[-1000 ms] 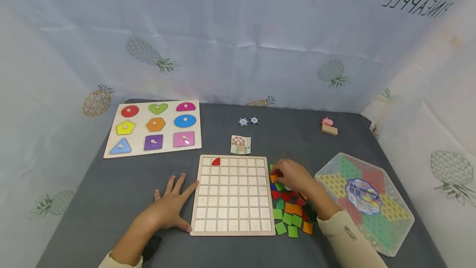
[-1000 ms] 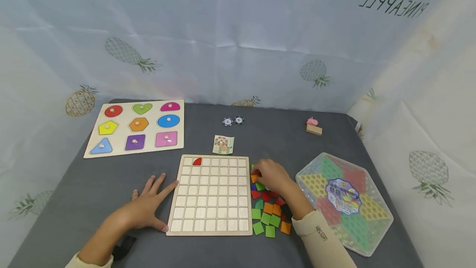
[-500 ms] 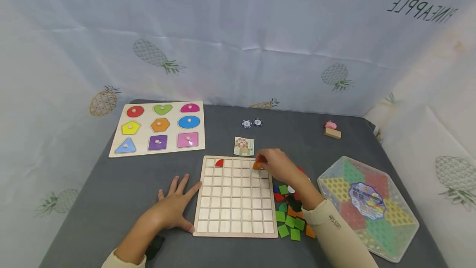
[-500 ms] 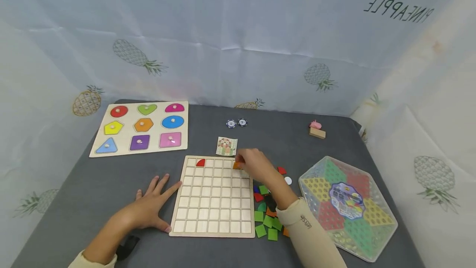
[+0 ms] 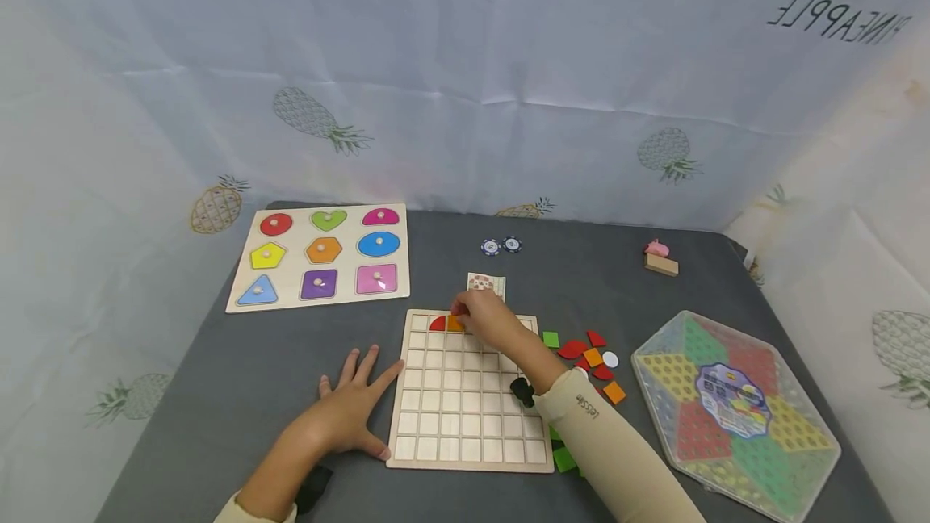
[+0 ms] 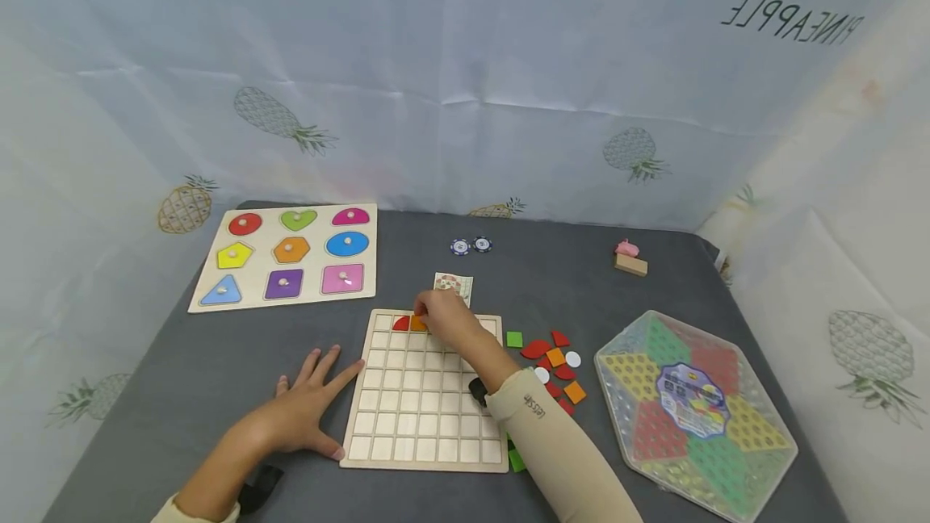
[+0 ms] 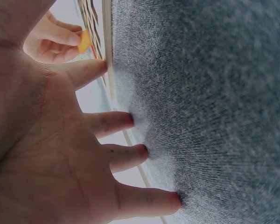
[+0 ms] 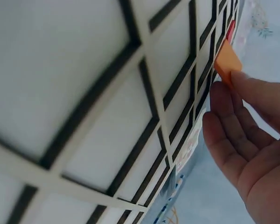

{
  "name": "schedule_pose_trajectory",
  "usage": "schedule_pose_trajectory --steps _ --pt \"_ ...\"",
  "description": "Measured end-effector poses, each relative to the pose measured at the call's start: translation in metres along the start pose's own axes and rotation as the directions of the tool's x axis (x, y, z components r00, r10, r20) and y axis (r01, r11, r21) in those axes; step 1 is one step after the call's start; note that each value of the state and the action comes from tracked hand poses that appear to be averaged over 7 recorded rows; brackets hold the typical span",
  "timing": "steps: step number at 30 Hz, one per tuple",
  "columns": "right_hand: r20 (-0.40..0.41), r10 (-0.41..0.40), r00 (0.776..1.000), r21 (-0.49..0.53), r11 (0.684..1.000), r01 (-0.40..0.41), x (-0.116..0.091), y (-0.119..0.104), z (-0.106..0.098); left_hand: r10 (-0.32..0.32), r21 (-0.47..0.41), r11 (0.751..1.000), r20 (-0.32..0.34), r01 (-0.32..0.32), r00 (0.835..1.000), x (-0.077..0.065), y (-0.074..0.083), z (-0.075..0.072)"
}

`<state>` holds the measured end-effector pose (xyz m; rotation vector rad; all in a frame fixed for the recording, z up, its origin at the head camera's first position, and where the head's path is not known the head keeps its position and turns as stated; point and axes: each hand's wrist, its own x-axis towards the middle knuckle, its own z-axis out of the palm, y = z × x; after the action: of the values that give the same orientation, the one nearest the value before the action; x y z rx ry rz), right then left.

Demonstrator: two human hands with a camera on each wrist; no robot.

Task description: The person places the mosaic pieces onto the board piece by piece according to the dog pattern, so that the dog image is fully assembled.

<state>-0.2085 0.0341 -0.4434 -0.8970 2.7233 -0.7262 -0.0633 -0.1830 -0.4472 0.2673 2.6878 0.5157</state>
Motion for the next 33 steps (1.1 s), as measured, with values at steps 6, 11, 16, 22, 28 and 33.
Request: schedule_pose_trajectory --steps 6,11,16,22,28,33 --pt "-0.001 -0.101 0.995 -0.214 0.972 0.098 -0.007 0.005 0.001 -0.003 -0.006 1.000 0.001 0.003 1.000 0.002 0.006 0.005" --pt "-0.015 -0.200 0.980 -0.410 0.895 0.177 -0.018 0.007 0.001 0.007 -0.037 0.999 -0.005 -0.007 1.000 0.005 0.008 0.011" --pt "0.024 -0.207 0.978 -0.347 0.916 0.202 -0.024 0.005 -0.008 -0.012 -0.007 1.000 -0.021 0.012 1.000 0.004 0.000 0.007" --pt "-0.022 0.051 0.998 -0.233 0.971 -0.055 -0.054 0.029 -0.045 0.012 -0.010 1.000 -0.010 -0.012 1.000 0.004 -0.003 0.002" --pt "-0.028 0.295 0.955 -0.367 0.886 -0.284 -0.094 0.075 -0.076 0.018 -0.008 1.000 -0.010 -0.019 1.000 0.002 -0.004 -0.001" --pt "0.068 0.381 0.922 -0.370 0.868 -0.331 -0.114 0.097 -0.087 0.009 -0.019 1.000 0.005 -0.009 1.000 0.001 -0.004 -0.001"
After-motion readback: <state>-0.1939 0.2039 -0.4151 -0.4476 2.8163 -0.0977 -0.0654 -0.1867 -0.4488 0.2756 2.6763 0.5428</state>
